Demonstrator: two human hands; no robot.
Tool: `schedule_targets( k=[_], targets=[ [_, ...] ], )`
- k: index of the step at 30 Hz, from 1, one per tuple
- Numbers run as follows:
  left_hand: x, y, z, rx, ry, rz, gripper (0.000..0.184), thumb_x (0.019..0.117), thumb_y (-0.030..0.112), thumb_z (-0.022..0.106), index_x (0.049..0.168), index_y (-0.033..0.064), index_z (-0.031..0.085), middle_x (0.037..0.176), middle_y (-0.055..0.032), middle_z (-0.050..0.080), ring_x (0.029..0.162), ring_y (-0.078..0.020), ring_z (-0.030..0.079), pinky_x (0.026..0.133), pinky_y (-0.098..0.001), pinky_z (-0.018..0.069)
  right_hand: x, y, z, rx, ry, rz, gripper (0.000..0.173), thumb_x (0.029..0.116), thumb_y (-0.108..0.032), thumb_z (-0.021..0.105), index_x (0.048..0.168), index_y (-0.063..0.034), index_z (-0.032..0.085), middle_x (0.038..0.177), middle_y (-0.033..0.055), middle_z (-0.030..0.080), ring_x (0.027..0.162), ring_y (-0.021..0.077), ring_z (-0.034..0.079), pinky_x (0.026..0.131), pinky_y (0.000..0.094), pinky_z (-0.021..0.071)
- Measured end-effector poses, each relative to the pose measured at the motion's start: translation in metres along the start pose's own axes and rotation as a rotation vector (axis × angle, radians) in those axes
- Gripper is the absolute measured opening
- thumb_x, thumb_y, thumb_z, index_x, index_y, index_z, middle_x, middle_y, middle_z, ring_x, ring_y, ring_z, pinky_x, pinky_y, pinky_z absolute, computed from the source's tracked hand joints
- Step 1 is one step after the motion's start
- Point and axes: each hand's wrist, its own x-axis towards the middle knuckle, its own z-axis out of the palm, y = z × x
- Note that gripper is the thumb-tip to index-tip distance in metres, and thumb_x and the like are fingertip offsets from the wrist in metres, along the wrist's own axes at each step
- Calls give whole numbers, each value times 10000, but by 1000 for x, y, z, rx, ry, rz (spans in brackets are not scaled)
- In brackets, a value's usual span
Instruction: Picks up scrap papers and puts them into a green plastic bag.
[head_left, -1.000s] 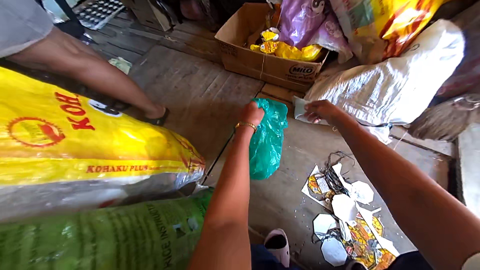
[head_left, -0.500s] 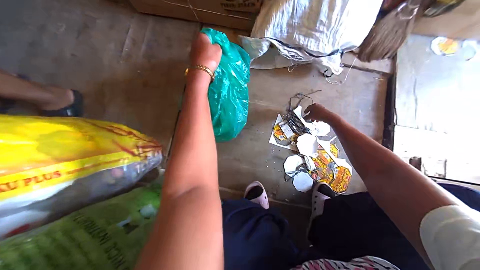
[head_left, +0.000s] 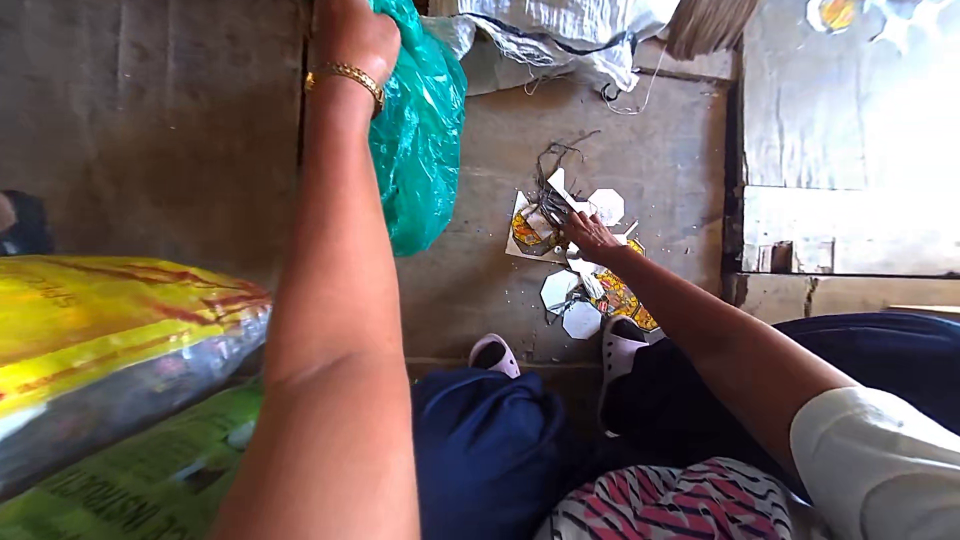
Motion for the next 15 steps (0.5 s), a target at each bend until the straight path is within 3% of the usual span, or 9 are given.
schedule_targets(
  k=[2,4,5,8,11,15],
  targets=[
    [-10,7,0,35,-19,10,341,998,170,506,1208,-59,648,1258,-311,622,1219,-446,584,1017,-642,410,5,-3,-4,96,5,22,383,732,2,869,1077,59,714,1262,282,631,1229,483,567,977,662,441],
    [-14,13,-1,60,-36,35,309,1014,148,502,1167,-73,654,1227,-329,623,1188,-471,588,993,-652,412,11,-9,-20,237,-84,109,276,850,-57,798,1093,45,715,1155,273,695,1146,485,640,971,710,465],
    [-15,15,0,63,-43,43,305,1018,141,502,1168,-77,653,1226,-334,622,1186,-478,588,990,-656,411,11,-10,-25,328,-72,125,260,856,-67,795,1078,45,718,1083,271,711,1080,486,665,948,721,474],
    [-10,21,4,5,-39,41,339,991,131,509,1248,-56,626,1279,-296,616,1225,-426,585,1021,-613,423,8,-5,-31,498,34,101,181,878,-63,767,1048,-1,762,997,213,737,998,414,694,943,653,503],
    [-8,31,6,-22,-61,5,433,986,150,509,1375,-35,542,1383,-259,577,1323,-386,539,1077,-607,402,-6,-8,-49,727,91,181,194,879,16,737,1070,33,758,1027,220,738,992,354,702,953,571,528],
    [-21,45,5,-14,-90,-6,440,1005,146,516,1379,-83,504,1391,-297,553,1341,-413,521,1088,-610,397,-20,-11,-44,1101,108,371,232,910,13,729,1129,78,687,971,192,698,782,221,660,748,411,575]
  ],
)
